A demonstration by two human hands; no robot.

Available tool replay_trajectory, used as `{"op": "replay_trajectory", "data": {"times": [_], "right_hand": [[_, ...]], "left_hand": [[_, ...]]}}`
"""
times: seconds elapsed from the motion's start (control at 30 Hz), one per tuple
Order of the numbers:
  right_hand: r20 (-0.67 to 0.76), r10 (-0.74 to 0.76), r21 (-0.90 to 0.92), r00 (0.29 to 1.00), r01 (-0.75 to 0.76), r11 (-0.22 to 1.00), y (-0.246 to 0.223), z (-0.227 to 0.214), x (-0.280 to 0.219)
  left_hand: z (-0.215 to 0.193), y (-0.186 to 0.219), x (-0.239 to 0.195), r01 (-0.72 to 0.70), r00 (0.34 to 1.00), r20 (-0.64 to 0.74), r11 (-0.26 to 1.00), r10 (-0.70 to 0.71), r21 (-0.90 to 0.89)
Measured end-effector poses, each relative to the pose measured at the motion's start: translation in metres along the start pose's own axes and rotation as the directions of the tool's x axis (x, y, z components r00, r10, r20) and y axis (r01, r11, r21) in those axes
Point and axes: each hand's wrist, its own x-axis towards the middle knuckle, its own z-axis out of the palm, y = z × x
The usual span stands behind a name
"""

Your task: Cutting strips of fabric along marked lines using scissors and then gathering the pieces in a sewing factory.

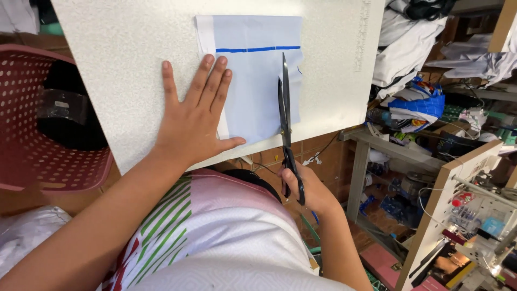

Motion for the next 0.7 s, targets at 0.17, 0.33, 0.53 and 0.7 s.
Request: {"op": "replay_trajectory", "data": {"times": [0.17, 0.33, 0.53, 0.7], "right_hand": [[-0.028, 0.029, -0.005, 0.999, -0.029, 1.0, -0.001, 0.001, 0.0], [-0.038, 0.033, 0.033, 0.999, -0.032, 0.999, -0.015, 0.004, -0.001], [-0.078, 0.097, 0.048, 0.992, -0.093, 0.994, -0.028, 0.006, 0.002], [-0.171, 0.175, 0.125, 0.97, -0.155, 0.98, -0.042, 0.005, -0.007]], "left_hand": [[-0.003, 0.002, 0.001, -0.021, 1.0, -0.012, 1.0, 0.021, 0.016], [-0.001, 0.002, 0.001, -0.028, 1.0, -0.006, 1.0, 0.028, -0.001], [-0.002, 0.0, 0.001, -0.02, 1.0, -0.003, 1.0, 0.02, 0.002], [-0.001, 0.001, 0.001, -0.024, 1.0, -0.004, 1.0, 0.024, -0.002]]}}
